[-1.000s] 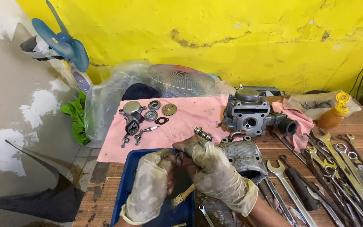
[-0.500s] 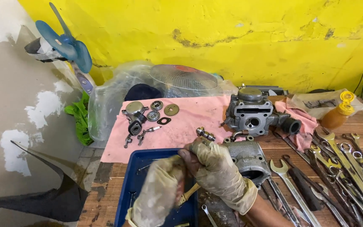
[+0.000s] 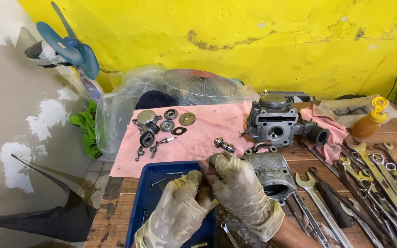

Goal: Cleaning small engine components like pins and bolts with a cloth and a small brush, then organizing them in a tray.

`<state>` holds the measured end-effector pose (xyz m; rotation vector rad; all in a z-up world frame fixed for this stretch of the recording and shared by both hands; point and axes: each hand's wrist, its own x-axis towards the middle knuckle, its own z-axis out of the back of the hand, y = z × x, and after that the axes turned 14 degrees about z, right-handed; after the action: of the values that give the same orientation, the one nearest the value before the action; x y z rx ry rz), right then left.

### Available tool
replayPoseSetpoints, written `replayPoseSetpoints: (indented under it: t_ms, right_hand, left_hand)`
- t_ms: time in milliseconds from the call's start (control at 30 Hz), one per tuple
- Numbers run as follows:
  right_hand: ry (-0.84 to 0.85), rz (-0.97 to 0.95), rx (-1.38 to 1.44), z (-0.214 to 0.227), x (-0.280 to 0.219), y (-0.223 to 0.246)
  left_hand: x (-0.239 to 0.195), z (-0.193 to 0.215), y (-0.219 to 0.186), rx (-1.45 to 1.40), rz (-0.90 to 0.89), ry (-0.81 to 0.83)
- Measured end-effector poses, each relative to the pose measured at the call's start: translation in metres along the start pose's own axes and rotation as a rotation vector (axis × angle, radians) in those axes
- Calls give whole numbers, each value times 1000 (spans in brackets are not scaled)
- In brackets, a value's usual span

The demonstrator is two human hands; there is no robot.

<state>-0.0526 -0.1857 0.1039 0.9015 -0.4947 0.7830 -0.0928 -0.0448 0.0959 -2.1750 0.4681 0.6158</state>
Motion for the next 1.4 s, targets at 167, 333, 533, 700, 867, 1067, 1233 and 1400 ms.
replayPoseSetpoints:
  t_ms: [167, 333, 533, 700, 867, 1067, 1233, 1400]
  right_hand:
    - [-135, 95, 38, -5, 6, 6]
    - [-135, 44, 158, -9, 8, 19]
    - [-218, 126, 60, -22, 0, 8]
    - [-172, 58, 93, -12, 7, 20]
    - [-227, 101, 322, -13, 5, 20]
    - [-262, 257, 153, -15, 6, 18]
    - [-210, 182, 147, -6, 5, 16]
    - [-81, 228, 275, -3, 0, 5]
  left_hand:
    - [12, 6, 1, 150, -113, -110]
    - [7, 15, -12, 665, -458, -360]
    - [9, 23, -15, 997, -697, -365]
    - [8, 24, -15, 1033, -673, -425]
    - [2, 20, -18, 972, -572, -497]
    - [-4, 20, -16, 967, -516, -457]
    - [21, 33, 7, 1047, -790, -470]
    - [14, 25, -4, 1015, -610, -551]
